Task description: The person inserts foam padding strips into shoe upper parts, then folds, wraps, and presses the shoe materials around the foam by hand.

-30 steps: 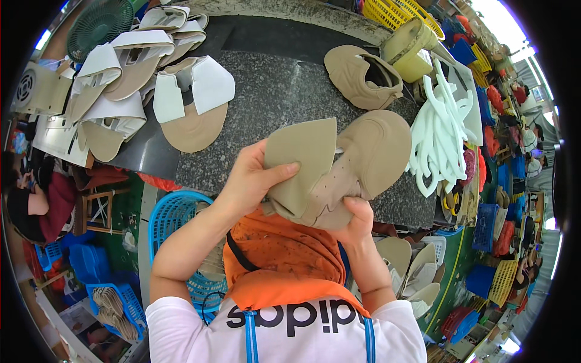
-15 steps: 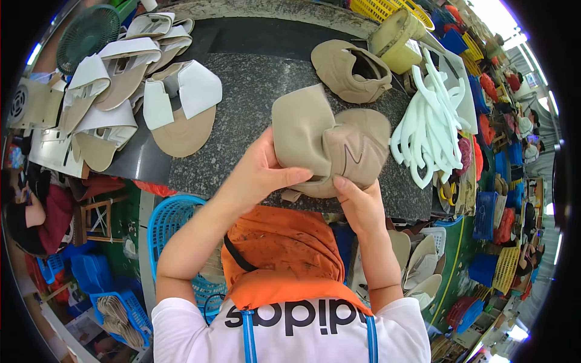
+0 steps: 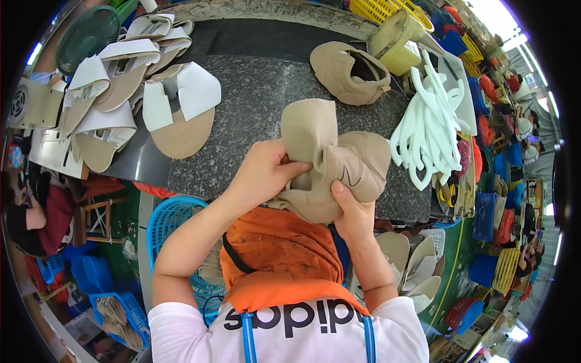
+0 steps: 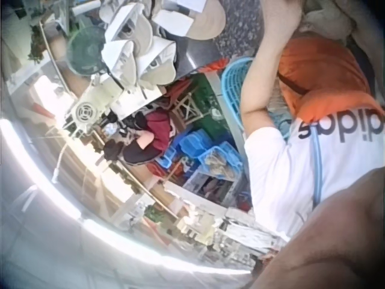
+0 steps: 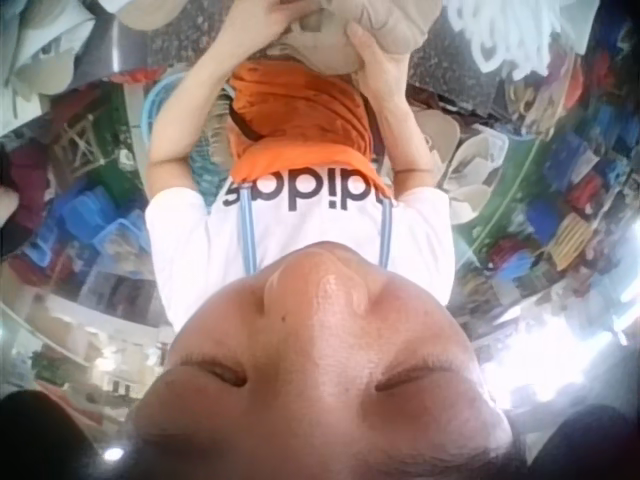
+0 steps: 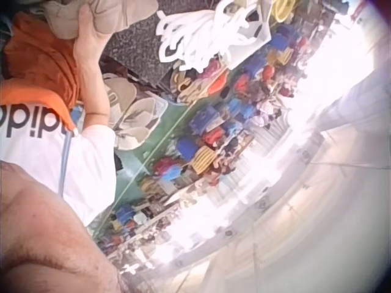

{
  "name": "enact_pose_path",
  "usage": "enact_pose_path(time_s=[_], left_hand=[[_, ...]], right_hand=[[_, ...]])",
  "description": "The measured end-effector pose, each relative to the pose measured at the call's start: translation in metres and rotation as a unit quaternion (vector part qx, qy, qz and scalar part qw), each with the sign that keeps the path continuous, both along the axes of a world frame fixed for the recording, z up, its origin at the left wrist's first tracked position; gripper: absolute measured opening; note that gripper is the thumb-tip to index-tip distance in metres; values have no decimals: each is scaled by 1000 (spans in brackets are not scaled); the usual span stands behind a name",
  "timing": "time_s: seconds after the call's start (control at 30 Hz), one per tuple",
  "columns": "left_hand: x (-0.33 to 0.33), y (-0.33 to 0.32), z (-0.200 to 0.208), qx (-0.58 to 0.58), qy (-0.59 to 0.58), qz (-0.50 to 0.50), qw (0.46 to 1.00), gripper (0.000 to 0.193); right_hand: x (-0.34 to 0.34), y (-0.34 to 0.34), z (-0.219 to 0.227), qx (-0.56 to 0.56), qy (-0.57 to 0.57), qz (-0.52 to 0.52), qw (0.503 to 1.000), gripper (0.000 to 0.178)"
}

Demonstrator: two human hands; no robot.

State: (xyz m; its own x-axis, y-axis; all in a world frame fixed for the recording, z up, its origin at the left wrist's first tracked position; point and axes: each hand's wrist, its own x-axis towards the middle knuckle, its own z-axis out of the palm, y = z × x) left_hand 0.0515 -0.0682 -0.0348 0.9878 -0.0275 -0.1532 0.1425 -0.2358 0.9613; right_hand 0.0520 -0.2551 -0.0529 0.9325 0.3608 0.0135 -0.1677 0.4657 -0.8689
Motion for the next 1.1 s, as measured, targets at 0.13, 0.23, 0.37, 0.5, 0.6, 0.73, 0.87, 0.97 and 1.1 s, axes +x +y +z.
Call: enact_pose_path(time_s=[0.13, 0.23, 0.37, 0.5, 0.6, 0.73, 0.87, 0.97, 1.1], left_hand=[[-5, -10, 6, 6, -83, 181, 980, 34], [-26, -10, 8, 270, -489, 176, 811, 39], [-32, -25, -9, 220, -346, 66, 910, 26], [-27, -14, 3, 83, -175, -47, 980, 23], [-19, 4, 11, 0, -122, -234, 965, 26], [-31, -13, 17, -32, -82, -17, 996, 25], [-30, -15, 19, 4, -130, -17, 991, 20], [-28, -5, 13, -30, -89, -165, 982, 16], [-24, -2, 15, 48, -164, -154, 973, 16]], right_hand=[[20, 2, -11, -50, -80, -36, 995, 48], [16, 1, -7, -39, -39, -75, 996, 40], [8, 6, -2, 0, -39, -48, 998, 38], [6, -10, -7, 1, -66, 21, 998, 41], [9, -14, -1, -21, -66, 45, 997, 45], [16, -12, 4, -232, -212, 7, 949, 49], [10, -18, 16, 68, -7, 74, 995, 50], [13, -23, 18, 137, 57, 115, 982, 51], [8, -12, 13, 112, 50, 76, 989, 52]])
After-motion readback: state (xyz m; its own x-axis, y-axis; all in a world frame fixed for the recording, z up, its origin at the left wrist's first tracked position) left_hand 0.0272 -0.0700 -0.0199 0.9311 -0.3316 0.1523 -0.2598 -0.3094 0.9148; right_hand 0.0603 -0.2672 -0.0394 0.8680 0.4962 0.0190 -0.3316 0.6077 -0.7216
